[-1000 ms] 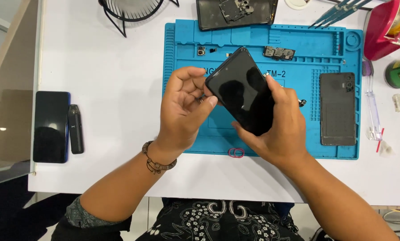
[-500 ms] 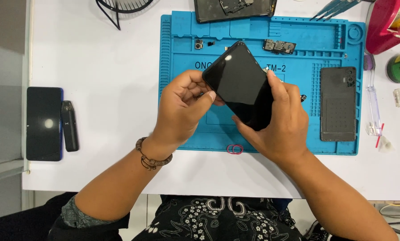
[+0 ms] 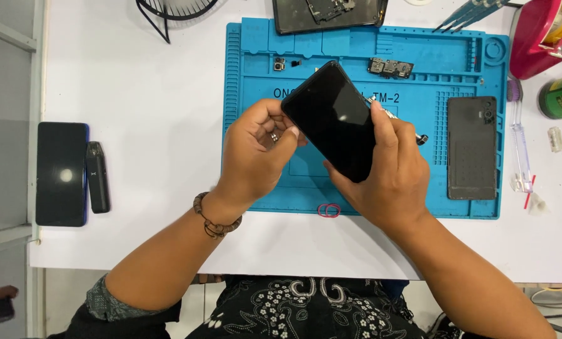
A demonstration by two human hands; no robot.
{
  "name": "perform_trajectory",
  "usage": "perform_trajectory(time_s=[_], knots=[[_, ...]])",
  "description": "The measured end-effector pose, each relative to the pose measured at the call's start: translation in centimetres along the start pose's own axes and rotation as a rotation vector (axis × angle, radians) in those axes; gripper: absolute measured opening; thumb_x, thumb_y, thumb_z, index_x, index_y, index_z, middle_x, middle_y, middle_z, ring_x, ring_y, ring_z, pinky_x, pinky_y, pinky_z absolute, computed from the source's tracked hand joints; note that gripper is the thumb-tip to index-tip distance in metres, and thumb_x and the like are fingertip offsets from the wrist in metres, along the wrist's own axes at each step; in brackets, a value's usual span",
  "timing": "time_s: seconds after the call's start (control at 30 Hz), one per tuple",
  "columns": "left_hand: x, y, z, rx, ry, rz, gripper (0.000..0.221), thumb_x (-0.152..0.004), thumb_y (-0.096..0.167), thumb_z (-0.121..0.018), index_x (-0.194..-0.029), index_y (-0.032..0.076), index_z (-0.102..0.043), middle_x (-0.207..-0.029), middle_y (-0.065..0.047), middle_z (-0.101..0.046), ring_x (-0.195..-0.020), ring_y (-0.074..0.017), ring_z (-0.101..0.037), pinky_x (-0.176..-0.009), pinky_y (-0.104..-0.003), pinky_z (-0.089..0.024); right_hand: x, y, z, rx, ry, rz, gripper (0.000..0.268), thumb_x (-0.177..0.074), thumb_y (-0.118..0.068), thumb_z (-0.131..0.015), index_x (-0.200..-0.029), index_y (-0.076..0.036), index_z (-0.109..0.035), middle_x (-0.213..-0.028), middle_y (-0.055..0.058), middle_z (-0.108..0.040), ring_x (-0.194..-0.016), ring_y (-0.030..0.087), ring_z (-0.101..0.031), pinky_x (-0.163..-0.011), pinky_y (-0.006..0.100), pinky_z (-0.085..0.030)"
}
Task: Disassembling a mobile phone by removing internal screws and inspecting the screen and components on a repair mat.
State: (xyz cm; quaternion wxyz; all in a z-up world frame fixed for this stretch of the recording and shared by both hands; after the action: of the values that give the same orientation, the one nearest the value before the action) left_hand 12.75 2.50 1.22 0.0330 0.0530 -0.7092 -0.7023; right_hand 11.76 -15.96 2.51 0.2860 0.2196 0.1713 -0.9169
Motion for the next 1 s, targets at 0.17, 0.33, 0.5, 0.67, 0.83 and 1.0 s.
perform_trajectory(time_s=[0.17, 0.33, 0.5, 0.67, 0.83, 1.0], knots=[[-0.2, -0.1, 0.0, -0.016, 0.006, 0.002, 0.011, -0.093, 0.003, -0.057, -0.103, 0.004, -0.062, -0.085, -0.006, -0.069, -0.081, -0.0166, -0.073, -0.077, -0.028, -0.066, -0.2, 0.6, -0.7, -0.004, -0.042, -0.032, 0.1, -0.083, -0.038, -0.097, -0.156, -0.002, -0.039, -0.124, 0.023, -0.06, -0.096, 0.035, -0.066, -0.052, 0.041, -0.049], [-0.3, -0.1, 0.0, -0.039, 0.005, -0.045, 0.013, -0.094, 0.002, -0.054, -0.105, 0.003, -0.061, -0.086, -0.007, -0.069, -0.081, -0.0171, -0.072, -0.075, -0.028, -0.064, -0.3, 0.7, -1.6, -0.029, -0.096, -0.055, 0.109, -0.078, -0.041, -0.098, -0.158, -0.004, -0.033, -0.132, 0.026, -0.058, -0.106, 0.038, -0.067, -0.054, 0.043, -0.054], [-0.2, -1.6, 1.1, 0.014, 0.118, 0.055, 0.01, -0.089, 0.001, -0.053, -0.095, 0.004, -0.061, -0.079, -0.008, -0.072, -0.075, -0.0182, -0.075, -0.07, -0.03, -0.068, -1.2, -0.5, -1.4, 0.025, -0.094, 0.007, 0.103, -0.084, -0.044, -0.092, -0.158, 0.0, -0.036, -0.117, 0.018, -0.059, -0.087, 0.029, -0.064, -0.048, 0.036, -0.05], [-0.7, -2.2, 2.1, 0.007, 0.166, 0.122, 0.012, -0.086, -0.001, -0.054, -0.094, 0.003, -0.063, -0.077, -0.01, -0.073, -0.071, -0.0189, -0.076, -0.066, -0.03, -0.068, -3.3, -0.9, -2.2, 0.098, -0.166, 0.029, 0.112, -0.081, -0.053, -0.091, -0.159, 0.004, -0.033, -0.108, 0.012, -0.058, -0.074, 0.023, -0.06, -0.045, 0.033, -0.046], [-1.7, -2.7, 3.3, 0.035, 0.216, 0.134, 0.016, -0.085, -0.006, -0.053, -0.093, 0.002, -0.064, -0.077, -0.012, -0.071, -0.068, -0.0191, -0.073, -0.063, -0.029, -0.068, -5.1, -1.2, -3.6, 0.075, -0.221, 0.052, 0.122, -0.076, -0.055, -0.092, -0.16, 0.005, -0.029, -0.109, 0.012, -0.061, -0.07, 0.025, -0.062, -0.043, 0.036, -0.047], [-2.1, -3.2, 4.1, 0.074, 0.251, 0.15, 0.015, -0.086, -0.008, -0.056, -0.093, 0.0, -0.067, -0.075, -0.012, -0.072, -0.064, -0.0184, -0.073, -0.06, -0.029, -0.068, -5.7, -1.6, -4.3, 0.046, -0.262, 0.031, 0.121, -0.077, -0.055, -0.089, -0.161, 0.004, -0.025, -0.114, 0.014, -0.065, -0.077, 0.027, -0.066, -0.043, 0.039, -0.048]])
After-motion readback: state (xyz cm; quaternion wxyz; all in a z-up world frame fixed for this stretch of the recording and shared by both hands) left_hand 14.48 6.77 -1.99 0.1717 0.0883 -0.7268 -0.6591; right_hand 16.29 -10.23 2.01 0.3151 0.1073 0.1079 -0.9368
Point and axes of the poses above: each hand's wrist, its own x-axis away from the middle knuckle, its own z-axis out of the back of the hand, y = z × x, the point moved 10 cm from there along -x, towards the middle knuckle
